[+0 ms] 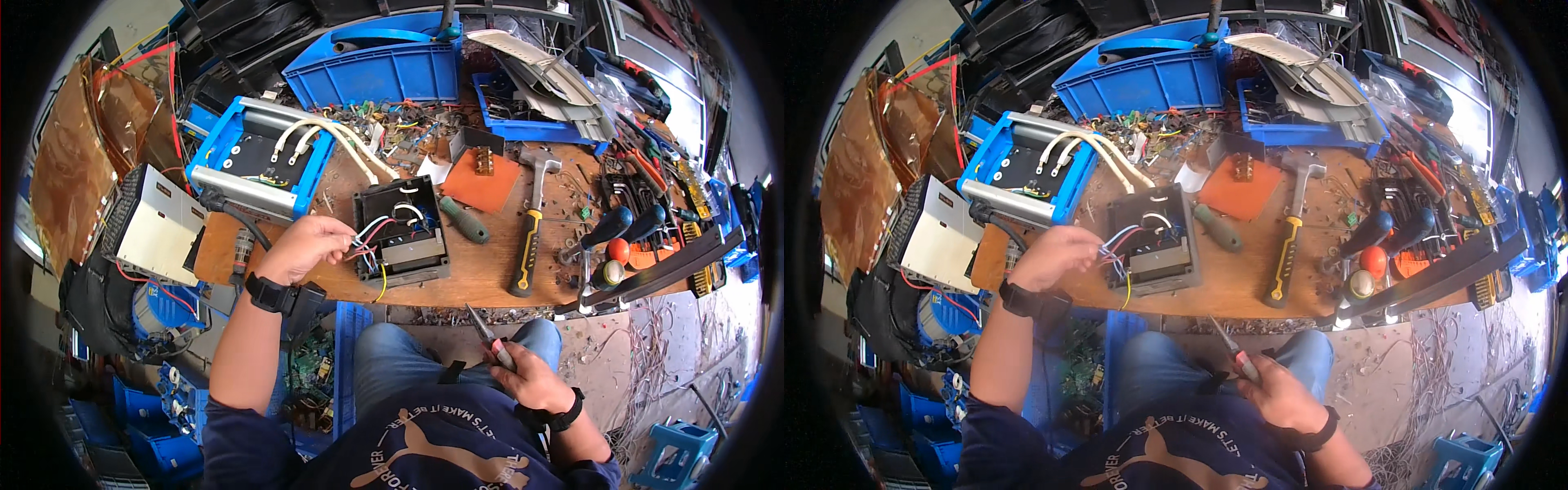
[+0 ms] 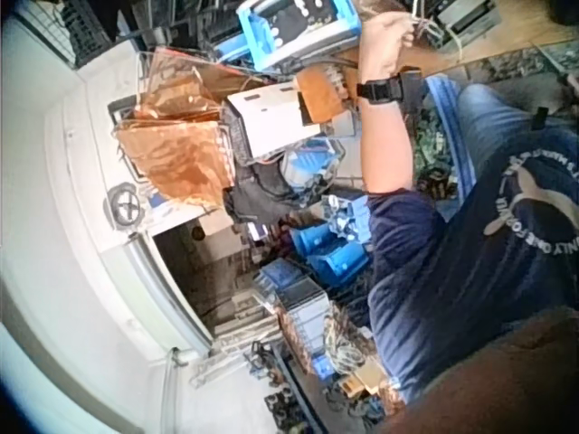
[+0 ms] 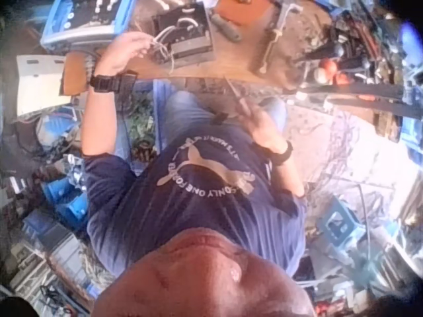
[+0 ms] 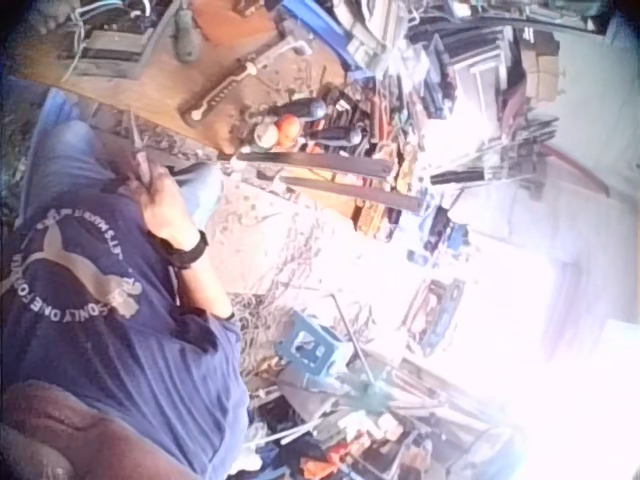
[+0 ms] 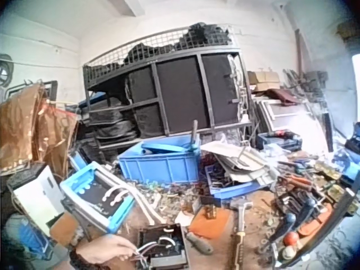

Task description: The person uses pliers to strip insulation from wires and cut components inside a small black electrical box. They manipulate the internal wiring and components, occasionally adjusting the box's position on the workbench.

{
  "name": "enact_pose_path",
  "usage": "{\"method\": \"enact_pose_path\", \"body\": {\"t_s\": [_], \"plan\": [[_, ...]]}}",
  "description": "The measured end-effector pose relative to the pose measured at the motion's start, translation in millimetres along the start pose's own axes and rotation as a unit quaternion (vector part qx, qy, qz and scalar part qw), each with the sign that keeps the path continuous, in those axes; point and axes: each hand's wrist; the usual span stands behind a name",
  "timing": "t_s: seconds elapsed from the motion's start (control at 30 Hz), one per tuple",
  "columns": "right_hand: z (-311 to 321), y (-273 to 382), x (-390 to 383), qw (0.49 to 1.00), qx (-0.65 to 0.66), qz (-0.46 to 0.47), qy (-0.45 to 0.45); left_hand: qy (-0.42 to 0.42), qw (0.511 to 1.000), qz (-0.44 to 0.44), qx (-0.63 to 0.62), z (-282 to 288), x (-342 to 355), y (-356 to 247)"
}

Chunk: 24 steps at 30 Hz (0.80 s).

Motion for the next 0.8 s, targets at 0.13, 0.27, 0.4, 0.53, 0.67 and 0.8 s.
{"method": "enact_pose_path", "body": {"t_s": [0.13, 0.27, 0.4, 0.53, 0.67, 0.8], "plan": [[-2, 2, 4, 1.000, -0.002, 0.023, 0.008, 0.006, 0.999, -0.017, -0.026, -5, -10, 0], [-3, 3, 4, 0.999, -0.005, 0.035, 0.011, -0.012, 0.999, -0.034, -0.023, -13, -9, 8], [-2, -3, 5, 0.998, -0.012, 0.060, 0.010, -0.036, 0.999, -0.004, 0.009, -20, -13, 13], [-2, 3, 3, 1.000, 0.013, 0.008, 0.007, -0.082, 0.996, -0.007, 0.022, -23, -22, 11], [-6, 2, 4, 0.999, 0.001, 0.032, 0.002, -0.099, 0.994, -0.014, 0.044, -22, -24, 16], [-8, -6, 5, 0.999, 0.002, 0.048, 0.006, -0.183, 0.981, -0.015, 0.064, -24, -20, 13]]}}
Point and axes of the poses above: each hand's wrist, its own x-axis towards the middle knuckle, its own z-axis out of the back of the hand, y = z × x, and after that the axes turned 15 degrees about x, right-handed
